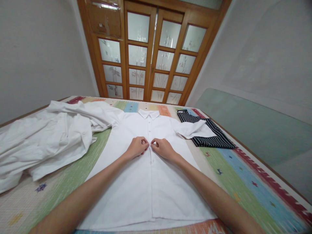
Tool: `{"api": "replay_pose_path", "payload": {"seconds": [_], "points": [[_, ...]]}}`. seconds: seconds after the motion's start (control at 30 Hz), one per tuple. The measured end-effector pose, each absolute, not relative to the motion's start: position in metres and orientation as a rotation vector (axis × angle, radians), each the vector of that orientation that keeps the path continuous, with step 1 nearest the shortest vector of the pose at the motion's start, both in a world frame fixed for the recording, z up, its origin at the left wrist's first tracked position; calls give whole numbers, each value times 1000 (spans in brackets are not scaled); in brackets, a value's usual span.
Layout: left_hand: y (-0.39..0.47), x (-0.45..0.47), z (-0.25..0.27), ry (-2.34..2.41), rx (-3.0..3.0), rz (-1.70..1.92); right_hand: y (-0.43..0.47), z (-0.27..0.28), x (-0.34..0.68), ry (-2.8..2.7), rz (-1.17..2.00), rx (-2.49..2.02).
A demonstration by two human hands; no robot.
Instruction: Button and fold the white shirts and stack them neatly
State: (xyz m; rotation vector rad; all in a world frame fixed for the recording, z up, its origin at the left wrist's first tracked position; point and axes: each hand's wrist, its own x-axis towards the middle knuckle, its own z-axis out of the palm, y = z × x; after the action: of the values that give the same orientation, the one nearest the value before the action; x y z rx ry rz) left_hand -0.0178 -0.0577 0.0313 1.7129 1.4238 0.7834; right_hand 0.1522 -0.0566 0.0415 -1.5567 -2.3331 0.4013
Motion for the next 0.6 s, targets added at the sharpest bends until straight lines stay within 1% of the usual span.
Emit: {"api": "replay_pose_path", "payload": {"seconds": [0.13,0.23,0.43,0.6], "points": [[-68,-22,30,1423,2000,792,-72,43,150,-2556,123,-1622],[-85,-27,31,1381,2172,734,-92,38,155,-2711,69,-1508],[-123,-37,30,1235,2378,581,-142,33,174,-2806,169,-1137],[-136,-39,29,1204,2347,586,-165,43,177,-2774,467,-894]]}}
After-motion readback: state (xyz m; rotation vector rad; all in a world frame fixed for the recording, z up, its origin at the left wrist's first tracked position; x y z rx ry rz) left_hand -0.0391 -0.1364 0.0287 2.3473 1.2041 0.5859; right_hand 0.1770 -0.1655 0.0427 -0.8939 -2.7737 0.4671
